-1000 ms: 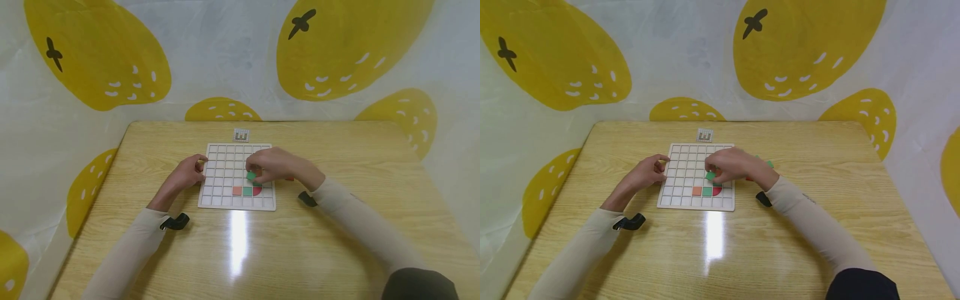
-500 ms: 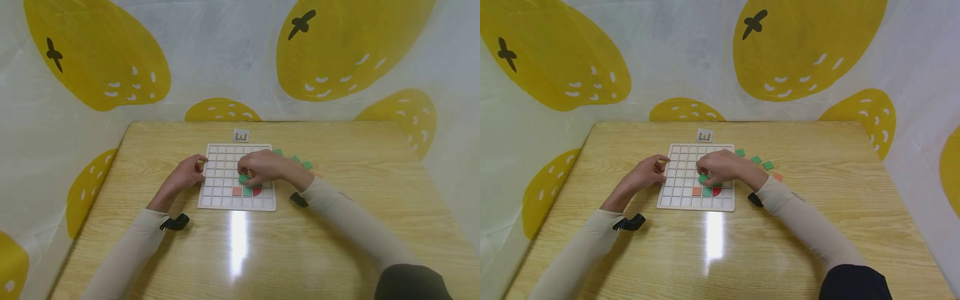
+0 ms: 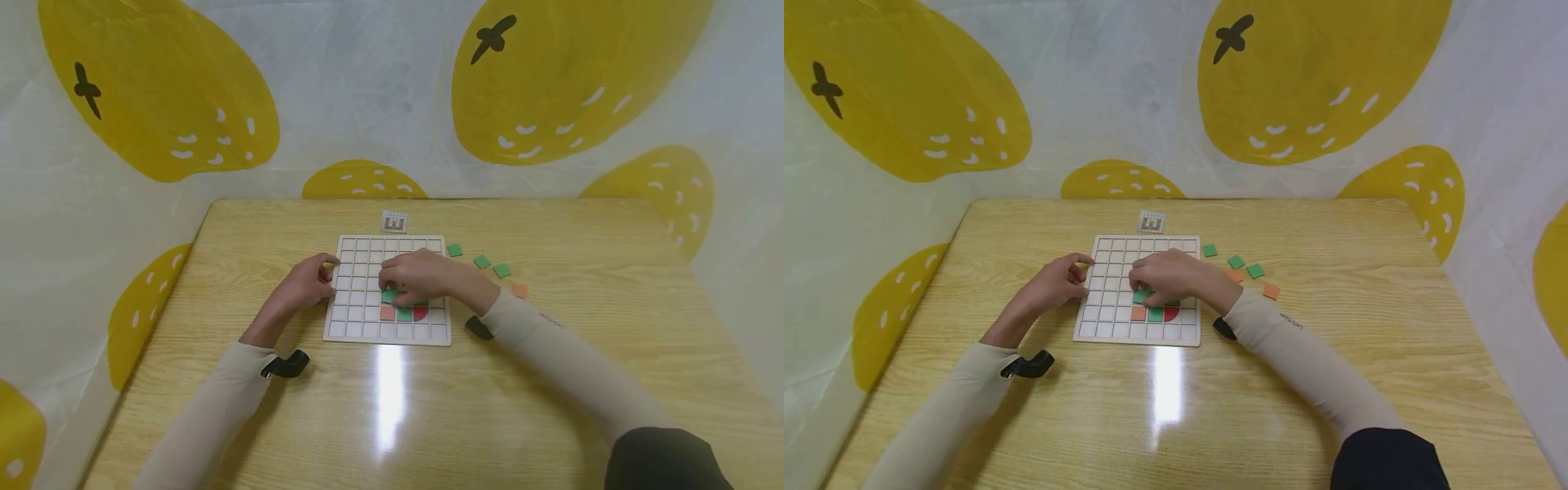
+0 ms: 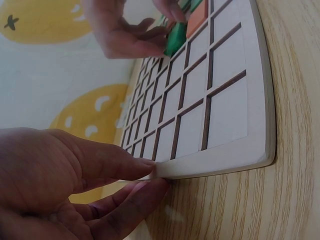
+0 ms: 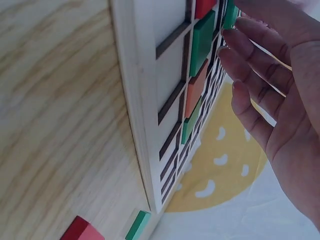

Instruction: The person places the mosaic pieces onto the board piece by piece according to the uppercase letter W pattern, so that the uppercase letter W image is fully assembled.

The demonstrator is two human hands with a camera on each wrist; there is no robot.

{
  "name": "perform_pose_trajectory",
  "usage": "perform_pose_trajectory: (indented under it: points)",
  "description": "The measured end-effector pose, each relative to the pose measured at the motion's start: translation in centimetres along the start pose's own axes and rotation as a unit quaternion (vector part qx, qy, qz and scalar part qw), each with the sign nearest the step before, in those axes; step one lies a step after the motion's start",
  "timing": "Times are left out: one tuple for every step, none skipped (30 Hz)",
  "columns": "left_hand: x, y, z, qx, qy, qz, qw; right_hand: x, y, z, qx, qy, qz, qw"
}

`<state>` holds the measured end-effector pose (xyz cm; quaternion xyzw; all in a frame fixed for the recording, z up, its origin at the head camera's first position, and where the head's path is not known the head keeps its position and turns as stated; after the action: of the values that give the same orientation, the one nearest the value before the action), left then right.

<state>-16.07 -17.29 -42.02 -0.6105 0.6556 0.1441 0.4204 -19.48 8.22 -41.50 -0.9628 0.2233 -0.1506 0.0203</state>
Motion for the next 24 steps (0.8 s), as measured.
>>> perform_pose_trajectory:
  points:
    - [0.0,0.0,0.0,-0.001,0.001,-0.001,1.0000,0.0,0.1,0.0,0.002,-0.002,0.000,1.000]
    - [0.0,0.0,0.0,-0.002,0.002,-0.001,1.0000,0.0,0.1,0.1,0.003,-0.005,0.000,1.000]
    - [0.0,0.0,0.0,-0.002,0.002,-0.001,1.0000,0.1,0.1,0.1,0.004,-0.007,0.000,1.000]
    - [0.0,0.0,0.1,-0.002,0.002,-0.001,1.0000,0.1,0.1,0.1,0.006,-0.009,0.001,1.000]
    - [0.0,0.0,0.1,-0.002,0.002,-0.001,1.0000,0.1,0.2,0.1,0.006,-0.011,0.002,1.000]
    - [0.0,0.0,0.1,-0.003,0.003,-0.001,1.0000,0.1,0.2,0.1,0.007,-0.014,0.002,1.000]
    - [-0.1,0.0,0.1,-0.004,0.003,0.000,1.0000,0.1,0.2,0.1,0.008,-0.016,0.002,1.000]
    - [0.0,0.1,0.1,-0.004,0.004,0.001,1.0000,0.2,0.1,0.1,0.007,-0.019,0.000,1.000]
    - [0.0,0.0,0.1,-0.004,0.004,0.000,1.0000,0.2,0.1,0.2,0.005,-0.018,-0.001,1.000]
    - [0.0,0.0,0.1,-0.005,0.004,0.000,1.0000,0.2,0.0,0.1,0.003,-0.018,-0.003,1.000]
    - [0.0,0.0,0.1,-0.005,0.005,0.000,1.0000,0.1,0.0,0.1,0.000,-0.017,-0.003,1.000]
    - [0.0,0.0,0.0,-0.005,0.005,0.000,1.0000,0.0,-0.1,0.1,-0.003,-0.013,-0.003,1.000]
    - [0.0,0.0,0.0,-0.004,0.005,0.000,1.0000,0.0,-0.2,0.1,-0.007,-0.009,-0.001,1.000]
    - [0.0,0.1,0.0,-0.004,0.006,0.000,1.0000,-0.1,-0.4,0.1,-0.010,-0.005,0.000,1.000]
    - [0.0,0.1,0.0,-0.004,0.005,0.001,1.0000,-0.3,-0.5,0.1,-0.013,0.001,0.002,1.000]
    - [0.0,0.1,0.1,-0.003,0.006,0.001,1.0000,-0.4,-0.7,0.1,-0.016,0.003,0.003,1.000]
    - [0.0,0.1,0.1,-0.003,0.006,0.002,1.0000,-0.6,-0.9,0.1,-0.017,0.006,0.006,1.000]
    - [0.1,0.1,0.1,-0.004,0.006,0.002,1.0000,-0.7,-1.1,0.1,-0.019,0.009,0.008,1.000]
    - [0.0,0.1,0.1,-0.004,0.006,0.002,1.0000,-0.8,-1.3,0.1,-0.019,0.010,0.011,1.000]
    - [0.1,0.1,0.1,-0.004,0.006,0.002,1.0000,-0.9,-1.5,0.0,-0.019,0.013,0.012,1.000]
    - [0.1,0.1,0.1,-0.005,0.006,0.002,1.0000,-1.0,-1.8,-0.1,-0.021,0.014,0.012,1.000]
    - [0.1,0.1,0.1,-0.004,0.006,0.002,1.0000,-1.1,-2.0,-0.1,-0.022,0.014,0.014,1.000]
    - [0.1,0.1,0.1,-0.005,0.005,0.002,1.0000,-1.2,-2.3,-0.2,-0.023,0.015,0.015,1.000]
    - [0.1,0.1,0.1,-0.005,0.003,0.002,1.0000,-1.3,-2.5,-0.2,-0.026,0.014,0.014,0.999]
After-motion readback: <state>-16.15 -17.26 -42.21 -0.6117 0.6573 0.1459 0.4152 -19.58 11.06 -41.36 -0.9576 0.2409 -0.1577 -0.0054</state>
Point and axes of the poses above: each hand's wrist, its own y-axis towards the middle knuckle, its own z-axis out of the palm, x = y × z, the point moved 1 cm from there along y, towards the middle knuckle
